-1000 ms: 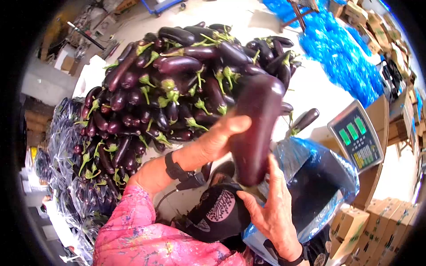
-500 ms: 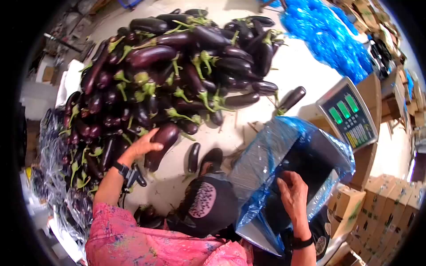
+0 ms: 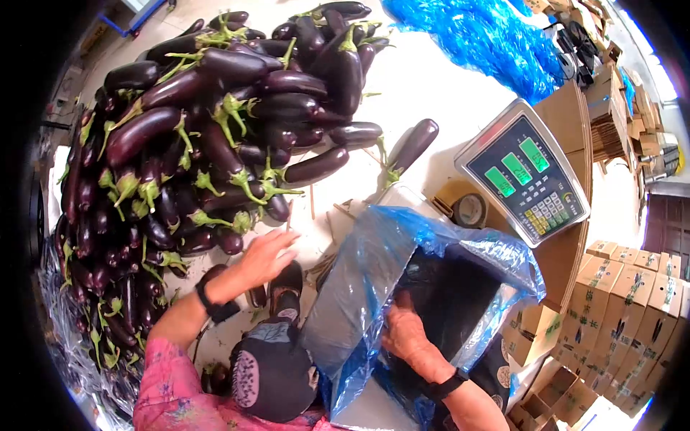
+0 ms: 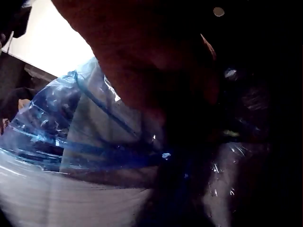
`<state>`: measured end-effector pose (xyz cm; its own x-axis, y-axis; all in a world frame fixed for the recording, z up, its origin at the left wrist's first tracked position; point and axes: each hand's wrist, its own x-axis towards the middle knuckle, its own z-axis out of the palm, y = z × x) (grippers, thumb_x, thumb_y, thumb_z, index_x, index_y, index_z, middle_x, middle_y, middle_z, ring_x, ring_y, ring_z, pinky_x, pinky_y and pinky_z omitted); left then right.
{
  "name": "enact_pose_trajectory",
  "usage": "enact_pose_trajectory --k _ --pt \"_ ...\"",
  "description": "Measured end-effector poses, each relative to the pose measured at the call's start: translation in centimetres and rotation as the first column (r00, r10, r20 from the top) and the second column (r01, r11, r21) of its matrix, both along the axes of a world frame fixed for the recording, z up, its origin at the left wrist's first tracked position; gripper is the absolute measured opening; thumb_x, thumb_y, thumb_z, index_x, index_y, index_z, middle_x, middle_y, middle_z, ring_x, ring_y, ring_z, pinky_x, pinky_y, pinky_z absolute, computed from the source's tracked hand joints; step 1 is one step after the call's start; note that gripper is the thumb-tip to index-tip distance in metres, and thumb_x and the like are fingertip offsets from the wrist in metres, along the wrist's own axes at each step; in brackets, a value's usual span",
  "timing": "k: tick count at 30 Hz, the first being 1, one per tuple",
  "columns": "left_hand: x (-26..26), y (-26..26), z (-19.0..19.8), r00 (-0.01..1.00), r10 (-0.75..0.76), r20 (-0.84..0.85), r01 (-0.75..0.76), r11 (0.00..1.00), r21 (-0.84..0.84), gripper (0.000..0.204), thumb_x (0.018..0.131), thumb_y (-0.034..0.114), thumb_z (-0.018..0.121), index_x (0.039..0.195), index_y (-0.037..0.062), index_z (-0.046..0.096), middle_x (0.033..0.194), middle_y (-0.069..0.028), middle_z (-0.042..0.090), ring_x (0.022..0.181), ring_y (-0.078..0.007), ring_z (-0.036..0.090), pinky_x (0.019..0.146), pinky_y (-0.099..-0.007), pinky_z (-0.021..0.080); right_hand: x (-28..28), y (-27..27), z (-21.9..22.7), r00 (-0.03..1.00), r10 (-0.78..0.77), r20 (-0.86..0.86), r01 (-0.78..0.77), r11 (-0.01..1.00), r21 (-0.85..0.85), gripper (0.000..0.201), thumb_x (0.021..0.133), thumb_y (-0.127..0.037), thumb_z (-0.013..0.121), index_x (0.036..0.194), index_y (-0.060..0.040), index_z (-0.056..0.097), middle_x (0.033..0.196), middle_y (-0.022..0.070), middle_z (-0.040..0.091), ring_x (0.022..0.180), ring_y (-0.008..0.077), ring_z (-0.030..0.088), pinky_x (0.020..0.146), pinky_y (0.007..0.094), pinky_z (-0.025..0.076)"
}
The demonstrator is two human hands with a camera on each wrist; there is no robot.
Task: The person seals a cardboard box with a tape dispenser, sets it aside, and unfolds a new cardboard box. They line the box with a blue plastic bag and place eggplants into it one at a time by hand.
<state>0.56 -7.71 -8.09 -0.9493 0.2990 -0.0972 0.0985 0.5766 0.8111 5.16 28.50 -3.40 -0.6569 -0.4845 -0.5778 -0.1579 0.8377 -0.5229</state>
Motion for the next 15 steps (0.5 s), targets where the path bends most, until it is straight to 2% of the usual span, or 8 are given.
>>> enact_pose_trajectory --k 2,3,4,6,8,11,12,15 --pt "-5.9 4.2 -2.8 0.978 -0.116 -0.172 0.119 0.993 0.006 0.047 0.084 0.013 0.067 0.128 0.0027 0.055 0.11 -0.0204 0.06 0.1 -0.0389 0.059 0.083 -0.0433 0.049 -0.8 -0.4 0.5 0.997 0.039 -0.073 -0.041 0.999 -0.02 0.058 0.068 -0.005 0.066 0.124 0.0038 0.056 0.126 0.0318 0.048 0.118 0.0483 0.049 0.099 0.0485 0.048" --pt "-9.2 6.5 -3.5 0.955 -0.131 -0.265 0.098 0.986 -0.134 0.05 0.084 0.013 0.067 0.13 0.0026 0.053 0.116 -0.0201 0.058 0.108 -0.0384 0.056 0.087 -0.0441 0.048 -0.6 -0.1 -0.1 0.994 0.043 -0.101 -0.045 0.999 -0.019 0.063 0.067 -0.007 0.068 0.127 0.0044 0.054 0.127 0.0316 0.047 0.117 0.0479 0.049 0.098 0.048 0.049" --pt "-12.3 8.4 -4.1 0.923 -0.155 -0.353 0.06 0.962 -0.267 0.053 0.084 0.014 0.068 0.133 0.0024 0.051 0.123 -0.0197 0.056 0.117 -0.038 0.053 0.091 -0.0448 0.046 -0.4 0.3 -0.8 0.991 0.047 -0.129 -0.05 0.999 -0.019 0.067 0.066 -0.008 0.069 0.129 0.005 0.052 0.128 0.0314 0.046 0.116 0.0474 0.049 0.097 0.0476 0.049" --pt "-18.2 10.8 -7.9 0.902 0.008 -0.431 -0.163 0.932 -0.325 0.055 0.084 0.015 0.069 0.134 0.0029 0.05 0.131 -0.0167 0.052 0.122 -0.0371 0.046 0.095 -0.0512 0.042 -0.9 0.2 -0.9 0.973 0.076 -0.22 -0.08 0.997 -0.01 0.072 0.065 -0.01 0.071 0.132 0.0053 0.049 0.128 0.0305 0.046 0.115 0.047 0.05 0.096 0.0477 0.049" --pt "-22.4 11.2 -9.9 0.88 0.056 -0.471 -0.298 0.838 -0.457 0.063 0.081 0.018 0.072 0.137 0.0041 0.047 0.134 -0.0148 0.05 0.12 -0.0346 0.046 0.092 -0.0521 0.042 -1.7 -0.1 0.0 0.993 -0.078 -0.094 0.075 0.997 -0.03 0.081 0.064 -0.01 0.072 0.139 0.0015 0.043 0.119 0.0276 0.048 0.111 0.0461 0.05 0.093 0.0499 0.048" --pt "-25.2 10.0 -13.1 0.918 -0.029 -0.396 -0.278 0.665 -0.693 0.072 0.074 0.025 0.08 0.137 0.007 0.049 0.121 -0.0122 0.053 0.112 -0.0303 0.048 0.088 -0.0448 0.04 -1.9 0.1 -0.3 0.996 -0.083 -0.027 0.081 0.994 -0.076 0.082 0.065 -0.01 0.073 0.141 -0.0041 0.042 0.114 0.026 0.049 0.107 0.0454 0.051 0.09 0.0507 0.048" --pt "-25.5 9.9 -12.5 0.918 0.039 -0.395 -0.335 0.609 -0.719 0.069 0.071 0.028 0.082 0.132 0.0094 0.054 0.114 -0.0131 0.053 0.107 -0.0301 0.049 0.087 -0.0452 0.04 -2.4 0.2 0.1 0.997 -0.072 -0.036 0.067 0.991 -0.115 0.08 0.066 -0.01 0.073 0.14 -0.006 0.044 0.114 0.0257 0.048 0.106 0.0454 0.051 0.089 0.0505 0.049" --pt "-23.4 9.1 -9.9 0.971 0.151 -0.186 -0.236 0.73 -0.641 0.069 0.066 0.032 0.083 0.126 0.008 0.058 0.112 -0.0175 0.055 0.111 -0.0352 0.051 0.09 -0.0495 0.044 -2.5 0.6 0.7 0.997 -0.08 -0.019 0.077 0.99 -0.122 0.07 0.07 -0.009 0.071 0.136 -0.009 0.048 0.113 0.0247 0.049 0.102 0.0455 0.054 0.087 0.0499 0.05"
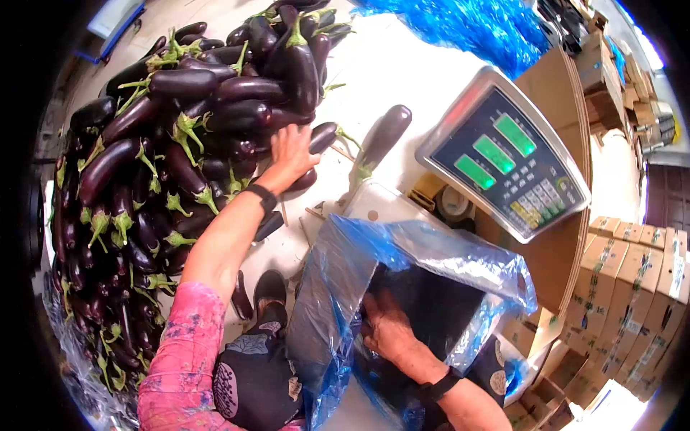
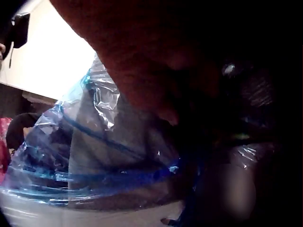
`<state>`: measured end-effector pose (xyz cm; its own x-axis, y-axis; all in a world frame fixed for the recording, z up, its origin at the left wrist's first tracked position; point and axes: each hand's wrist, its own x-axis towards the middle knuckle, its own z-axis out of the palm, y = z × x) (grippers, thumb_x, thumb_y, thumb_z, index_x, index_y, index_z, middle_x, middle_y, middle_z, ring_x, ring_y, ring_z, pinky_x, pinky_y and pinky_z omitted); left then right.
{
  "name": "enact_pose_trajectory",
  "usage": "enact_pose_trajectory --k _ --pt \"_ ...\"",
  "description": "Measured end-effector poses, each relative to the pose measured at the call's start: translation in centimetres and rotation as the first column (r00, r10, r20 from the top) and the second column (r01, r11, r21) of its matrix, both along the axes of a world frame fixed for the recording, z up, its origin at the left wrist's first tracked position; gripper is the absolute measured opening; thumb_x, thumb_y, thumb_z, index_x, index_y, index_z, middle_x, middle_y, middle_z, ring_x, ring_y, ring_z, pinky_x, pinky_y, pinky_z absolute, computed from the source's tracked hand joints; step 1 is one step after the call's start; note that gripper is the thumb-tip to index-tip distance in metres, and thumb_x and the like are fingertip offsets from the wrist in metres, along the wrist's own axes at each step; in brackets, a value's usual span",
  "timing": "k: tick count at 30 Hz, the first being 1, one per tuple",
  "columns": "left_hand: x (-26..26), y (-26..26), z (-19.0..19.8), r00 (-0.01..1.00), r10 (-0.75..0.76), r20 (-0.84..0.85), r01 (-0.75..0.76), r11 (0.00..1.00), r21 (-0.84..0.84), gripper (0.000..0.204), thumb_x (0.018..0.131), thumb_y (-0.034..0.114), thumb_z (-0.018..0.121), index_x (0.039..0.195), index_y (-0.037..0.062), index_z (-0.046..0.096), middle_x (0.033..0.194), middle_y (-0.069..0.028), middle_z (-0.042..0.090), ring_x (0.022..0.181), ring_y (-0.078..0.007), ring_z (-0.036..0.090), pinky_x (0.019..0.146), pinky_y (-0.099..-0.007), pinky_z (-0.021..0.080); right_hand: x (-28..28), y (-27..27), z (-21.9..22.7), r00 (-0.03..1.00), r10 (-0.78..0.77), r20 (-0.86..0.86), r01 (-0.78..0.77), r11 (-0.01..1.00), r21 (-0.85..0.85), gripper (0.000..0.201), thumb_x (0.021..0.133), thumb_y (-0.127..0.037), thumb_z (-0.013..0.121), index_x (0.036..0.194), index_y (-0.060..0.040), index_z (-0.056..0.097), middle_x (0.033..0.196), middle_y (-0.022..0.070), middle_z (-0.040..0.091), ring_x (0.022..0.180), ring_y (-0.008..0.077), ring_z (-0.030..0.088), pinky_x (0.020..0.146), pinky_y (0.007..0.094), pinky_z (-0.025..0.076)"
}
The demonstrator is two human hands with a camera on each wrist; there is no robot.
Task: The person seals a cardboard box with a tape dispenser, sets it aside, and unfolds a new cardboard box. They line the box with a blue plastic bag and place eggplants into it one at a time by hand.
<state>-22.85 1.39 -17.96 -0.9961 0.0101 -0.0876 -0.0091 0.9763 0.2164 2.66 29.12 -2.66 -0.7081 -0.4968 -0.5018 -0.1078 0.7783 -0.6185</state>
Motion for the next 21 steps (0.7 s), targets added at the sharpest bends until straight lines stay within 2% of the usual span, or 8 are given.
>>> enact_pose_trajectory --k 3,5,7,9,11,14,18,21 --pt "2.6 -2.7 -0.2 0.988 0.1 0.116 -0.139 0.902 0.41 0.066 0.068 0.029 0.084 0.122 0.004 0.058 0.117 -0.0178 0.059 0.108 -0.0337 0.058 0.095 -0.0449 0.049 -1.5 0.4 2.2 0.984 0.043 0.173 -0.053 0.997 0.054 0.051 0.081 -0.019 0.069 0.127 -0.0012 0.056 0.122 0.0271 0.058 0.107 0.0457 0.06 0.093 0.0464 0.051" --pt "5.8 -4.0 3.9 0.967 0.132 0.219 -0.255 0.453 0.854 0.066 0.072 0.023 0.082 0.126 0.0001 0.052 0.117 -0.0155 0.06 0.104 -0.0272 0.062 0.095 -0.0382 0.049 -1.7 2.0 2.5 0.993 -0.021 0.113 0.018 1.0 0.023 0.044 0.086 -0.02 0.068 0.125 -0.002 0.059 0.108 0.0257 0.065 0.097 0.0457 0.064 0.089 0.0455 0.053" --pt "8.6 -4.5 8.2 0.97 0.145 0.196 -0.213 0.111 0.971 0.069 0.074 0.016 0.08 0.13 -0.0028 0.045 0.118 -0.0128 0.059 0.108 -0.022 0.06 0.095 -0.035 0.049 -2.6 3.3 4.2 0.991 -0.135 -0.008 0.134 0.99 -0.042 0.037 0.093 -0.024 0.065 0.122 -0.0021 0.061 0.101 0.0196 0.069 0.093 0.0365 0.068 0.083 0.0405 0.055" --pt "11.0 -4.2 15.3 0.999 0.041 0.016 -0.023 0.155 0.988 0.067 0.078 0.012 0.078 0.134 0.0008 0.042 0.12 -0.0129 0.059 0.112 -0.0219 0.059 0.097 -0.0357 0.049 -5.0 3.3 8.2 0.795 -0.447 0.41 0.515 0.855 -0.065 0.036 0.098 -0.033 0.059 0.115 -0.0016 0.064 0.1 0.0139 0.071 0.095 0.0241 0.069 0.082 0.0355 0.055" --pt "13.3 -1.9 21.1 0.993 -0.064 -0.095 0.104 0.157 0.982 0.061 0.079 0.009 0.075 0.132 0.0051 0.046 0.119 -0.0129 0.059 0.112 -0.024 0.06 0.099 -0.0367 0.049 -6.7 3.2 11.9 0.668 -0.45 0.592 0.656 0.732 -0.184 0.05 0.102 -0.042 0.053 0.126 0.001 0.059 0.109 0.0124 0.068 0.1 0.0167 0.066 0.085 0.031 0.053" --pt "13.6 1.2 25.1 0.655 -0.468 -0.593 0.755 0.37 0.542 0.054 0.076 0.003 0.071 0.127 0.0101 0.056 0.119 -0.011 0.06 0.111 -0.0285 0.061 0.099 -0.0395 0.048 -5.8 1.3 14.3 0.622 -0.275 0.733 0.766 0.409 -0.497 0.061 0.102 -0.041 0.052 0.142 0.0038 0.044 0.126 0.0146 0.061 0.115 0.0202 0.06 0.097 0.0336 0.048" --pt "14.0 6.2 26.9 0.37 -0.586 -0.721 0.92 0.341 0.194 0.039 0.085 0.008 0.059 0.124 0.0118 0.063 0.125 -0.0088 0.06 0.112 -0.0288 0.06 0.098 -0.04 0.046 -4.5 0.6 16.2 0.564 -0.308 0.766 0.819 0.323 -0.473 0.058 0.098 -0.033 0.06 0.142 0.0016 0.044 0.128 0.0113 0.059 0.115 0.0163 0.058 0.098 0.0298 0.046" --pt "13.8 3.4 24.6 0.837 -0.354 -0.418 0.538 0.396 0.744 0.049 0.086 0.001 0.062 0.133 0.0087 0.057 0.127 -0.0124 0.062 0.113 -0.0257 0.062 0.098 -0.0374 0.049 -2.7 2.2 15.4 0.477 -0.596 0.646 0.878 0.366 -0.31 0.061 0.094 -0.033 0.066 0.14 0.0019 0.045 0.122 0.0099 0.061 0.106 0.0137 0.059 0.09 0.027 0.047"
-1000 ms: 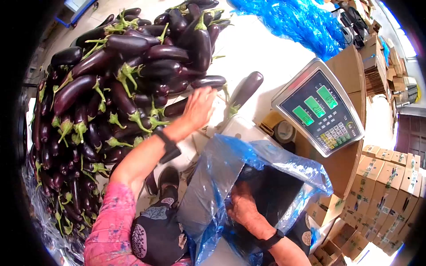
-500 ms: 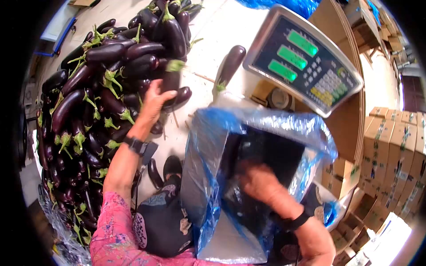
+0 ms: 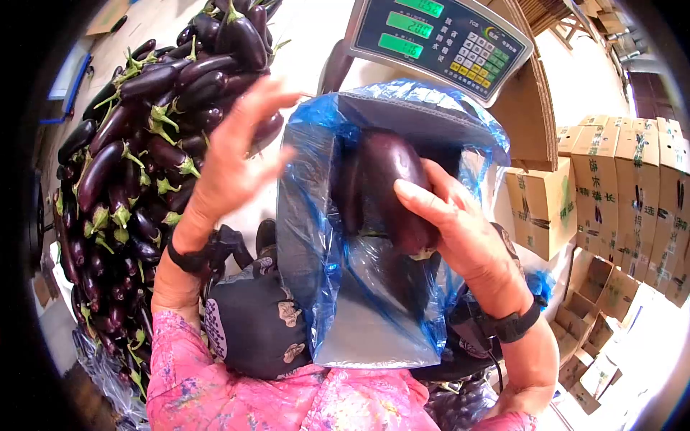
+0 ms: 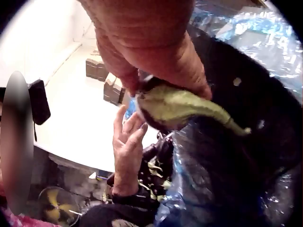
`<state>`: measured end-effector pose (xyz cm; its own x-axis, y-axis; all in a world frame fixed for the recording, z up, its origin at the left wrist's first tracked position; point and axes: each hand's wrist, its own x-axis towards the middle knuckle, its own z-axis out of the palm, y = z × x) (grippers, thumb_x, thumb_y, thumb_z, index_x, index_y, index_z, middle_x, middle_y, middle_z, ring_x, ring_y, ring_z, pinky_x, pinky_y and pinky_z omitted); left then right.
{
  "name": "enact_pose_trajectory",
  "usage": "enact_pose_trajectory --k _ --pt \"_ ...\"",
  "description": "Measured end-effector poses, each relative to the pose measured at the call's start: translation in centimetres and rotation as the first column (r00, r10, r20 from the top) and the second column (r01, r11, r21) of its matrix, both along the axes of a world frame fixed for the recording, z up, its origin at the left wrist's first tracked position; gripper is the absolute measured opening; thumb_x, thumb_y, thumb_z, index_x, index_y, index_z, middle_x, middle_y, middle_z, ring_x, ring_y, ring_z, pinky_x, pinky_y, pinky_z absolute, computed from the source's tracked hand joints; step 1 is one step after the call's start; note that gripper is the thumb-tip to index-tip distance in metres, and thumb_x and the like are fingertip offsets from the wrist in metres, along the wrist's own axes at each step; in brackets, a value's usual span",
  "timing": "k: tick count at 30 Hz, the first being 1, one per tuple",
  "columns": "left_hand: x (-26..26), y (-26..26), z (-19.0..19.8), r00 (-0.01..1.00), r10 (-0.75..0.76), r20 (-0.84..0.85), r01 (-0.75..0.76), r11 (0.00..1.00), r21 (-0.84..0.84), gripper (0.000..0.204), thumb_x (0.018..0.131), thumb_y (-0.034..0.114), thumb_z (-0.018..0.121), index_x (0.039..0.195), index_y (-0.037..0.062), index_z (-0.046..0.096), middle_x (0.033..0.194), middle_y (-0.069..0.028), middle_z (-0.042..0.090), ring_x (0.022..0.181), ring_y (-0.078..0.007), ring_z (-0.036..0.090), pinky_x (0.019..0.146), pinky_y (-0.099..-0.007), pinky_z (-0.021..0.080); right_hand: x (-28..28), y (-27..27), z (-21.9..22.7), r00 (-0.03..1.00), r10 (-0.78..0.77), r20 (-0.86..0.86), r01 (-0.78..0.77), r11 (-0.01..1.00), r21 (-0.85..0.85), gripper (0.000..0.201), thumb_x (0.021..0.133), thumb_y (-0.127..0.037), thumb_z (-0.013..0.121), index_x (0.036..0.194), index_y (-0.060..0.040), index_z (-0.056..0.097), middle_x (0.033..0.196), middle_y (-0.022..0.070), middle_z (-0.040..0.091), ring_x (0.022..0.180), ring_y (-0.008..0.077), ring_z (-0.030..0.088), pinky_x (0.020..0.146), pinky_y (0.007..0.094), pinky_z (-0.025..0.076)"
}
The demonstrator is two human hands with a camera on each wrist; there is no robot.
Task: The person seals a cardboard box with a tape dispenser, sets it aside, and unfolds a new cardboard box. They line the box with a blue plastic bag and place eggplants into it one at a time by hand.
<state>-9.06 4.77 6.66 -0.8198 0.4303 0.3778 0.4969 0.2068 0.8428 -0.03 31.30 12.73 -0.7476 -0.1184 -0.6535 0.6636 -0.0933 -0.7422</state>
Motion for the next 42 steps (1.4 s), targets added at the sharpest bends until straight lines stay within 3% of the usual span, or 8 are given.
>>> enact_pose_trajectory --k 2,6,14,19,23,27,33,42 --pt "-0.7 -3.1 -3.6 0.884 0.158 0.439 -0.214 0.973 0.082 0.049 0.085 -0.001 0.061 0.134 0.0057 0.056 0.119 -0.0137 0.067 0.107 -0.0223 0.066 0.096 -0.0347 0.052 0.9 -0.1 -1.2 0.992 -0.028 0.121 0.0 0.974 0.227 0.066 0.092 -0.033 0.068 0.141 0.0036 0.044 0.124 0.0121 0.06 0.108 0.0162 0.058 0.091 0.0278 0.046" --pt "-1.5 -9.9 -13.6 0.802 0.425 0.42 -0.285 0.89 -0.357 0.047 0.083 0.006 0.067 0.129 0.0039 0.058 0.111 -0.0154 0.069 0.103 -0.0249 0.068 0.091 -0.0374 0.053 0.9 -1.0 -8.4 0.996 -0.046 0.079 0.017 0.941 0.338 0.074 0.092 -0.029 0.068 0.148 0.0026 0.033 0.137 0.0204 0.053 0.126 0.0282 0.051 0.106 0.0344 0.04" --pt "-2.0 -9.7 -23.3 0.912 0.379 -0.155 -0.347 0.513 -0.785 0.057 0.073 0.014 0.074 0.127 0.0103 0.054 0.119 -0.0141 0.057 0.116 -0.0347 0.051 0.094 -0.0495 0.043 2.1 -1.7 -26.5 0.96 0.042 -0.279 0.178 0.675 0.716 0.078 0.087 -0.018 0.068 0.149 0.0041 0.027 0.144 0.0257 0.043 0.137 0.0368 0.039 0.115 0.0404 0.029" --pt "-4.3 -9.0 -27.4 0.9 0.354 -0.254 -0.374 0.33 -0.867 0.051 0.075 0.012 0.072 0.122 0.0146 0.054 0.109 -0.0127 0.056 0.105 -0.0332 0.055 0.086 -0.0506 0.042 1.6 -2.5 -24.3 0.947 0.141 -0.29 0.113 0.698 0.708 0.076 0.081 -0.014 0.068 0.145 0.0051 0.032 0.14 0.0296 0.043 0.136 0.0422 0.038 0.115 0.044 0.028" --pt "-5.5 -9.5 -25.3 0.894 0.442 -0.069 -0.374 0.653 -0.659 0.065 0.071 0.022 0.078 0.13 0.0101 0.054 0.113 -0.0147 0.058 0.11 -0.0374 0.055 0.092 -0.0501 0.047 -0.4 -2.5 -22.0 0.974 0.224 0.017 -0.139 0.538 0.831 0.072 0.08 -0.016 0.075 0.14 0.0038 0.041 0.127 0.0238 0.057 0.126 0.0353 0.051 0.107 0.0413 0.037" --pt "-6.2 -9.3 -13.0 0.858 0.184 0.48 -0.166 0.983 -0.08 0.061 0.086 0.025 0.071 0.139 0.0018 0.05 0.126 -0.014 0.062 0.113 -0.0257 0.06 0.098 -0.0359 0.047 -0.1 -2.5 -21.3 0.999 -0.042 0.013 0.024 0.772 0.635 0.069 0.084 -0.017 0.073 0.142 0.0023 0.04 0.123 0.0183 0.06 0.115 0.0322 0.056 0.1 0.0394 0.043" --pt "-2.7 -8.5 -4.5 0.594 -0.488 0.639 -0.265 0.632 0.728 0.065 0.096 0.041 0.06 0.144 0.0016 0.04 0.13 -0.021 0.059 0.109 -0.0293 0.065 0.099 -0.0419 0.053 -1.0 -1.2 -8.6 0.991 -0.014 0.134 -0.02 0.969 0.247 0.06 0.093 -0.019 0.064 0.145 -0.0014 0.039 0.124 0.0097 0.059 0.106 0.0202 0.06 0.089 0.0357 0.05" --pt "-0.3 -7.3 4.6 0.659 -0.141 0.739 -0.344 0.817 0.463 0.063 0.087 0.044 0.071 0.126 -0.0034 0.055 0.093 -0.0092 0.067 0.073 -0.0142 0.067 0.062 -0.0246 0.057 4.3 0.1 2.8 0.989 -0.13 -0.075 0.122 0.987 -0.101 0.07 0.092 -0.022 0.066 0.149 0.0009 0.033 0.135 0.0127 0.052 0.123 0.0209 0.052 0.105 0.0356 0.041"
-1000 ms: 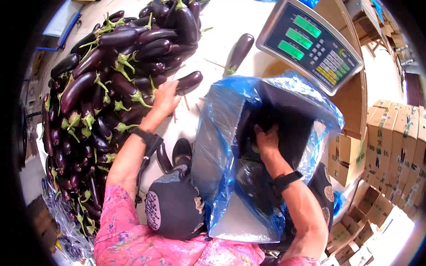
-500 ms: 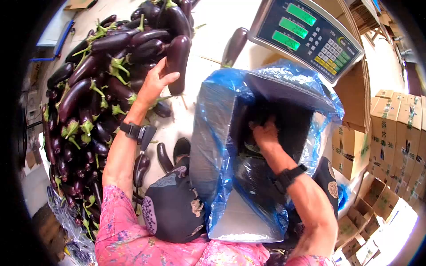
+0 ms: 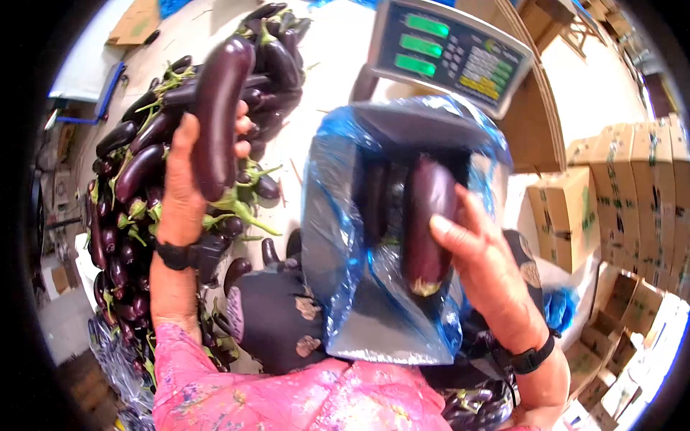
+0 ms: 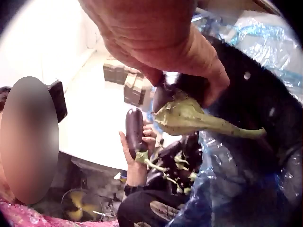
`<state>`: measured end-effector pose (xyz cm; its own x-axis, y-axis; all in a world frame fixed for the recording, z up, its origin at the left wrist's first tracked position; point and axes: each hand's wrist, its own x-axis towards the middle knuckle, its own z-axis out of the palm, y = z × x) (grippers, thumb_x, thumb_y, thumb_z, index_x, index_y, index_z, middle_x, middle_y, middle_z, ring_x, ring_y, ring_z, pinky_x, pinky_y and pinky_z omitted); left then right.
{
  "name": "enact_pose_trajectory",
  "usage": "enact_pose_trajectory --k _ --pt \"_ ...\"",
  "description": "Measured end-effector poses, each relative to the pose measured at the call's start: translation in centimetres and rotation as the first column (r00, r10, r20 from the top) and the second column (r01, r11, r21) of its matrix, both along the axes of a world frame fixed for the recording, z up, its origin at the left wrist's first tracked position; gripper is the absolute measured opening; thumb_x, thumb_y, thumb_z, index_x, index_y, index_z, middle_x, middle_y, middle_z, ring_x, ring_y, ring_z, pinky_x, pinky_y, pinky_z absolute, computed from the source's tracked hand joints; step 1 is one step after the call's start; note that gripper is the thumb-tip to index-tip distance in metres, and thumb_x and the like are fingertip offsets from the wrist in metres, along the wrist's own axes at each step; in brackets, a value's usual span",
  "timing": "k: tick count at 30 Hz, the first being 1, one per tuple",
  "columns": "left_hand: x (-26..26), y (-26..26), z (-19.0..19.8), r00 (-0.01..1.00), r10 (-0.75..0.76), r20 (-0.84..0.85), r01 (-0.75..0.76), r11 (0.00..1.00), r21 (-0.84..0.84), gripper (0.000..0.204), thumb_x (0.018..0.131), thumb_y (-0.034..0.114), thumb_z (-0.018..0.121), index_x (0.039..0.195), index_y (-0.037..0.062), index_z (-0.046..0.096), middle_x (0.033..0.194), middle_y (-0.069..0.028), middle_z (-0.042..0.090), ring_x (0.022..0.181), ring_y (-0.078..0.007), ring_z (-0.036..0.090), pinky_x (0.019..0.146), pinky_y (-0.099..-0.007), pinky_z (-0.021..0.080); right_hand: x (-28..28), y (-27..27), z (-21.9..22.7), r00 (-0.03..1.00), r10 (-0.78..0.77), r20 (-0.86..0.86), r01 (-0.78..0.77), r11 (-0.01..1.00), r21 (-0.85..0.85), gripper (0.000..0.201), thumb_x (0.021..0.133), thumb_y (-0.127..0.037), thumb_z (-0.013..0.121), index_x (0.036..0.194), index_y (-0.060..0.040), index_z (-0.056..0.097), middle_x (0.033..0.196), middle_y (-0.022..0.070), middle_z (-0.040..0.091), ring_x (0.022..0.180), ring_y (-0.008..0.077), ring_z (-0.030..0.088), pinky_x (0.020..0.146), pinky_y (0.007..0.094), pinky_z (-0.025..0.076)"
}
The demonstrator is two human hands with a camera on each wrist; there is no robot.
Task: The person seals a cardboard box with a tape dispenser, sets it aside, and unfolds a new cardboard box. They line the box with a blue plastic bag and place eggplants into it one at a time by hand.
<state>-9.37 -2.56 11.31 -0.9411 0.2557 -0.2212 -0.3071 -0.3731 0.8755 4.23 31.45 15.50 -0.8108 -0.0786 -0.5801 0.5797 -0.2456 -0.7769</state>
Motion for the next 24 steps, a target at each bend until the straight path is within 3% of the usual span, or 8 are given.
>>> enact_pose_trajectory --k 2,6,9,13,16,17,20,24 --pt "0.8 2.6 2.9 0.999 -0.045 0.007 0.046 0.986 -0.159 0.064 0.086 0.046 0.07 0.125 -0.0026 0.055 0.092 -0.0082 0.067 0.071 -0.0129 0.066 0.061 -0.0235 0.056 0.3 1.0 0.6 0.991 -0.114 -0.069 0.115 0.993 0.011 0.068 0.092 -0.023 0.065 0.147 0.002 0.035 0.134 0.0128 0.053 0.122 0.0214 0.052 0.102 0.0361 0.043" --pt "2.1 9.6 6.1 0.856 -0.507 0.1 0.508 0.788 -0.347 0.056 0.084 0.042 0.069 0.121 0.0006 0.059 0.088 -0.0039 0.06 0.074 -0.0074 0.057 0.063 -0.024 0.046 1.0 3.0 -0.8 0.949 -0.265 -0.171 0.275 0.961 0.04 0.045 0.1 -0.018 0.054 0.139 0.002 0.044 0.124 0.0113 0.061 0.109 0.0181 0.064 0.096 0.0326 0.051" --pt "3.4 14.2 2.2 0.739 -0.631 0.238 0.667 0.632 -0.396 0.058 0.086 0.037 0.069 0.125 -0.0042 0.054 0.097 -0.0087 0.063 0.083 -0.0125 0.06 0.073 -0.0264 0.048 1.2 3.5 -0.1 0.898 -0.387 -0.208 0.379 0.922 -0.079 0.038 0.102 -0.014 0.05 0.137 0.0011 0.045 0.122 0.0111 0.062 0.105 0.0162 0.066 0.092 0.032 0.055" --pt "4.0 19.1 -4.3 0.658 -0.609 0.443 0.749 0.467 -0.47 0.058 0.085 0.04 0.071 0.117 -0.0057 0.056 0.105 -0.0158 0.062 0.095 -0.0177 0.061 0.078 -0.0299 0.048 1.6 4.8 0.4 0.833 -0.469 -0.294 0.435 0.883 -0.175 0.038 0.102 -0.011 0.051 0.137 0.0017 0.045 0.123 0.0122 0.062 0.108 0.0174 0.066 0.096 0.034 0.054" --pt "4.6 20.8 -10.1 0.702 -0.592 0.396 0.704 0.491 -0.514 0.069 0.084 0.045 0.069 0.125 -0.0079 0.053 0.116 -0.0193 0.062 0.107 -0.0242 0.06 0.089 -0.0342 0.048 1.9 5.1 0.7 0.813 -0.508 -0.285 0.467 0.861 -0.203 0.039 0.102 -0.01 0.051 0.138 0.0023 0.043 0.125 0.0134 0.06 0.111 0.0187 0.064 0.098 0.0348 0.053" --pt "4.7 22.5 -11.2 0.717 -0.52 0.464 0.665 0.312 -0.678 0.083 0.083 0.05 0.067 0.136 -0.0102 0.046 0.13 -0.0237 0.059 0.12 -0.0346 0.057 0.1 -0.0401 0.045 2.1 5.2 0.9 0.814 -0.509 -0.28 0.467 0.86 -0.208 0.04 0.102 -0.01 0.051 0.139 0.0024 0.042 0.126 0.0138 0.06 0.112 0.0192 0.064 0.099 0.0351 0.053" --pt "4.3 24.1 -16.0 0.718 -0.571 0.399 0.533 0.081 -0.842 0.092 0.082 0.053 0.065 0.143 -0.0098 0.038 0.138 -0.0281 0.053 0.127 -0.0437 0.051 0.107 -0.0457 0.041 2.5 5.6 1.3 0.807 -0.534 -0.253 0.495 0.845 -0.205 0.042 0.102 -0.01 0.051 0.141 0.0029 0.04 0.128 0.0148 0.059 0.114 0.0206 0.063 0.1 0.0358 0.052" --pt "3.8 23.8 -18.6 0.626 -0.709 0.325 0.355 -0.113 -0.928 0.083 0.085 0.048 0.064 0.147 -0.0011 0.039 0.134 -0.0282 0.055 0.123 -0.0425 0.055 0.104 -0.047 0.044 2.8 5.8 1.4 0.788 -0.561 -0.253 0.522 0.827 -0.208 0.044 0.101 -0.009 0.051 0.142 0.003 0.039 0.129 0.0152 0.058 0.116 0.0216 0.062 0.1 0.0363 0.052"
